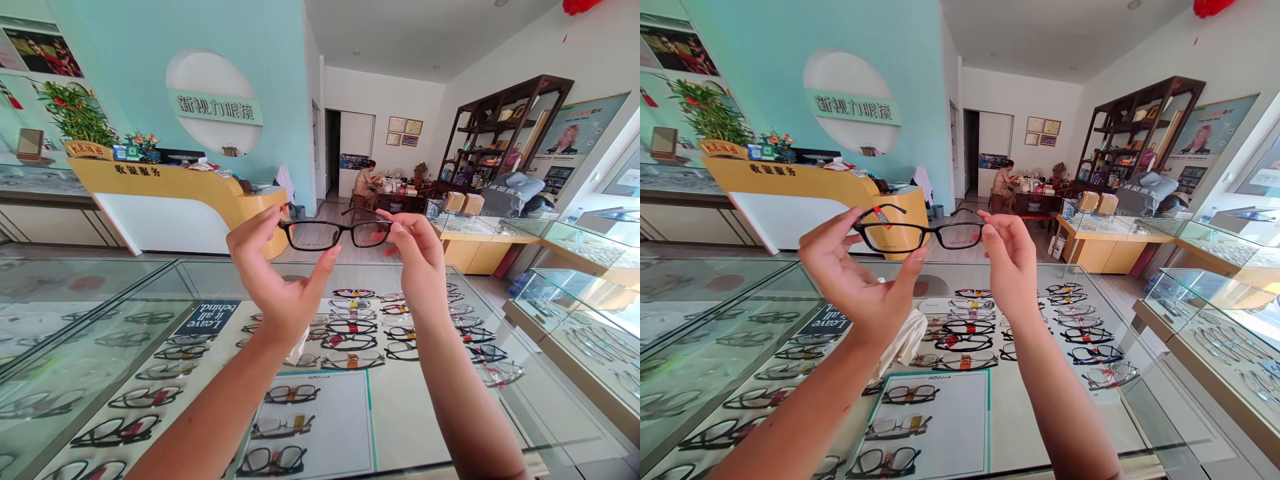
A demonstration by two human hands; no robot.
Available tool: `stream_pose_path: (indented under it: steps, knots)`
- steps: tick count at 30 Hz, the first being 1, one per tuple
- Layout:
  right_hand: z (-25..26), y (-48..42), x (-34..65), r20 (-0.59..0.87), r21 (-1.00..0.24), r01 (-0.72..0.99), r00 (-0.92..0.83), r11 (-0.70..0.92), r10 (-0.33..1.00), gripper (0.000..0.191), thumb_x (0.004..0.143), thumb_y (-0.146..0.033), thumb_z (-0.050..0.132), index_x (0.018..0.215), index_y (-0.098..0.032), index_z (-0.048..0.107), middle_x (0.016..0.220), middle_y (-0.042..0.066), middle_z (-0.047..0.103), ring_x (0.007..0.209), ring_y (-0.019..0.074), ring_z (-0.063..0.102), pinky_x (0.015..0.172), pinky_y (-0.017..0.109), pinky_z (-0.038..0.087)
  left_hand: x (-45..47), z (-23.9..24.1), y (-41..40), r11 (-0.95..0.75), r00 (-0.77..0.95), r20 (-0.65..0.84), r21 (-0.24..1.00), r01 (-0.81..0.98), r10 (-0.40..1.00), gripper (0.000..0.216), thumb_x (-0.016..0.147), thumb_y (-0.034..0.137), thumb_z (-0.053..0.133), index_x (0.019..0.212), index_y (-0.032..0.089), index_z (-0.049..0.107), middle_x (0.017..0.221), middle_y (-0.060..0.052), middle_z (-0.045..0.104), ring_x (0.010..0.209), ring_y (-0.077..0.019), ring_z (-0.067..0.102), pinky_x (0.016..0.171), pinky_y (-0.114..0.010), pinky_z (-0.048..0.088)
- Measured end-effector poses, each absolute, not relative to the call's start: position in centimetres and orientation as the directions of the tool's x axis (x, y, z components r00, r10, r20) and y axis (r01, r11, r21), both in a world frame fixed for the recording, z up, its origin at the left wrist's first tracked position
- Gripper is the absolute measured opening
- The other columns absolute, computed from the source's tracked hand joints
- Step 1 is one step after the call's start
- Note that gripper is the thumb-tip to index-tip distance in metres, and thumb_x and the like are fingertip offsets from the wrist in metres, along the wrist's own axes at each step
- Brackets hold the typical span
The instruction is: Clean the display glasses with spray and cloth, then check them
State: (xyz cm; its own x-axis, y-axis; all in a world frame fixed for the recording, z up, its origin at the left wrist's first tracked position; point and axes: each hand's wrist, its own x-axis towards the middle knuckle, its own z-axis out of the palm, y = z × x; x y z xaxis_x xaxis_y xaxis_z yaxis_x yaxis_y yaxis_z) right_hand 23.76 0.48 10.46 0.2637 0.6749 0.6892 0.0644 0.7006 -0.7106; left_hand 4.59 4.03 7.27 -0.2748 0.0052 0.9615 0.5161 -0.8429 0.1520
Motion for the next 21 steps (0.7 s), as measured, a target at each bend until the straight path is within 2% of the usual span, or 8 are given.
stream_pose_path:
  steps: [3, 8, 11, 15, 18, 21]
  knots:
    - [10.3, 0.7, 23.9, 0.685, -0.716, 0.064, 0.259, 0.695, 0.681, 0.022, 0.103, -0.048, 0.069, 0.105, -0.026, 0.070, 0.126, 0.008, 0.083, 0.096, 0.0197, 0.077, 0.071, 0.032, 0.058, 4.4, 7.2, 4.0, -0.830, -0.300, 0.954, 0.178, 0.528, 0.013, 0.090, 0.072, 0.056, 0.104, 0.147, 0.034, 0.059, 0.143, -0.012, 0.064, 0.139, -0.0389, 0.061, 0.120, -0.062, 0.053]
    - [10.2, 0.7, 24.0, 0.696, -0.711, 0.081, 0.222, 0.699, 0.683, 0.024, 0.106, -0.051, 0.066, 0.105, -0.027, 0.068, 0.121, 0.008, 0.083, 0.105, 0.0224, 0.080, 0.072, 0.032, 0.058, 4.5, 7.4, 3.8, -0.847, -0.297, 0.955, 0.180, 0.500, 0.028, 0.088, 0.073, 0.053, 0.103, 0.148, 0.034, 0.060, 0.144, -0.012, 0.065, 0.141, -0.0393, 0.061, 0.119, -0.062, 0.053]
    - [10.3, 0.5, 23.8, 0.708, -0.693, 0.068, 0.258, 0.718, 0.658, 0.021, 0.104, -0.047, 0.070, 0.107, -0.026, 0.070, 0.130, 0.010, 0.083, 0.102, 0.0217, 0.079, 0.075, 0.035, 0.059, 4.7, 7.5, 4.2, -0.883, -0.286, 0.953, 0.216, 0.418, 0.098, 0.084, 0.080, 0.052, 0.099, 0.151, 0.036, 0.058, 0.151, -0.011, 0.065, 0.145, -0.0376, 0.062, 0.116, -0.059, 0.056]
    - [10.2, -0.2, 23.0, 0.749, -0.641, 0.140, 0.331, 0.755, 0.575, 0.020, 0.103, -0.042, 0.073, 0.117, -0.027, 0.073, 0.142, 0.011, 0.080, 0.098, 0.0201, 0.077, 0.082, 0.039, 0.061, 4.6, 7.5, 5.3, -0.913, -0.263, 0.935, 0.309, 0.268, 0.239, 0.073, 0.089, 0.049, 0.093, 0.153, 0.040, 0.058, 0.160, -0.010, 0.064, 0.152, -0.0353, 0.061, 0.123, -0.061, 0.054]
    - [10.1, -0.8, 22.3, 0.801, -0.583, 0.268, 0.350, 0.767, 0.487, 0.021, 0.103, -0.041, 0.075, 0.120, -0.028, 0.074, 0.143, 0.011, 0.079, 0.101, 0.0218, 0.077, 0.085, 0.042, 0.062, 4.4, 7.5, 6.1, -0.901, -0.238, 0.911, 0.386, 0.200, 0.337, 0.071, 0.091, 0.054, 0.091, 0.152, 0.042, 0.058, 0.165, -0.010, 0.061, 0.156, -0.0347, 0.059, 0.126, -0.063, 0.054]
    - [10.0, -1.2, 22.0, 0.822, -0.559, 0.322, 0.338, 0.764, 0.459, 0.022, 0.103, -0.043, 0.075, 0.120, -0.028, 0.075, 0.139, 0.010, 0.081, 0.102, 0.0230, 0.077, 0.088, 0.045, 0.063, 4.2, 7.4, 6.5, -0.903, -0.199, 0.904, 0.408, 0.135, 0.379, 0.066, 0.093, 0.053, 0.090, 0.151, 0.042, 0.059, 0.166, -0.009, 0.062, 0.157, -0.0340, 0.059, 0.129, -0.063, 0.052]
